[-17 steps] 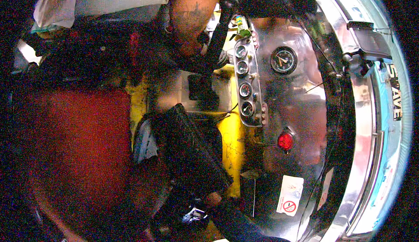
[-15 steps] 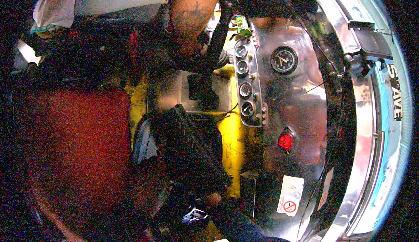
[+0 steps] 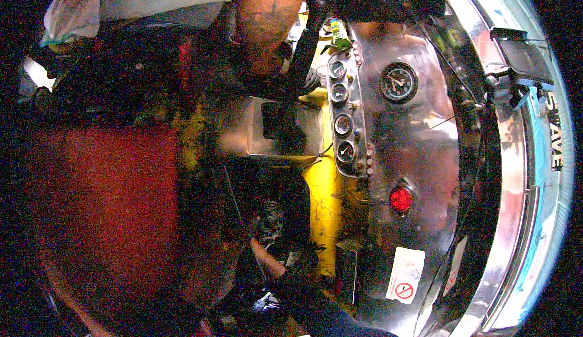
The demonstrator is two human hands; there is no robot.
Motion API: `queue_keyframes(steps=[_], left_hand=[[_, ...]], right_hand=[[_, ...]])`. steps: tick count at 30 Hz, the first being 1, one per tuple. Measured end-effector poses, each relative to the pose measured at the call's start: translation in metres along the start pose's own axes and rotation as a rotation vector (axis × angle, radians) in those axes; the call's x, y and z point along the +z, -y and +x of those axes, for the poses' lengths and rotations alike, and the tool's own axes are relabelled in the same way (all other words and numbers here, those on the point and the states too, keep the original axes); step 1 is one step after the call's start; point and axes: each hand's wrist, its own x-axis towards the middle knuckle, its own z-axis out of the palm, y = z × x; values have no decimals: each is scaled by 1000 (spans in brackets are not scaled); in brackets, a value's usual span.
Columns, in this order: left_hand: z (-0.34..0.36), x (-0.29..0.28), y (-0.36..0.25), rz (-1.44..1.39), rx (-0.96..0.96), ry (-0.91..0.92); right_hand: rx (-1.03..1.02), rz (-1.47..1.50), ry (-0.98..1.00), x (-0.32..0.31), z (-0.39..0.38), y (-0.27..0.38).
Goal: The person works on a vehicle engine with the hood open, using a portable work light to illuminate the engine bay. They manipulate hoses and components within the engine, then move inside the vehicle to adjust the gear stick and interact with the dashboard controls.
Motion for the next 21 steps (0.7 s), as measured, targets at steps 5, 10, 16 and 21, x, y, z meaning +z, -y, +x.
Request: queue_keyframes(steps=[5, 10, 16, 21], left_hand=[[-3, -4, -13, 125, 186, -187], [25, -8, -18, -59, 53, -69], [31, -13, 2, -118, 74, -183], [27, -11, 0, -121, 174, -115]], right_hand=[[2, 19, -47, -15, 11, -4], [-156, -544, -75, -15, -15, 46], [-531, -893, -388, -22, 11, 135], [-982, -1366, -709, -75, 123, 179]])
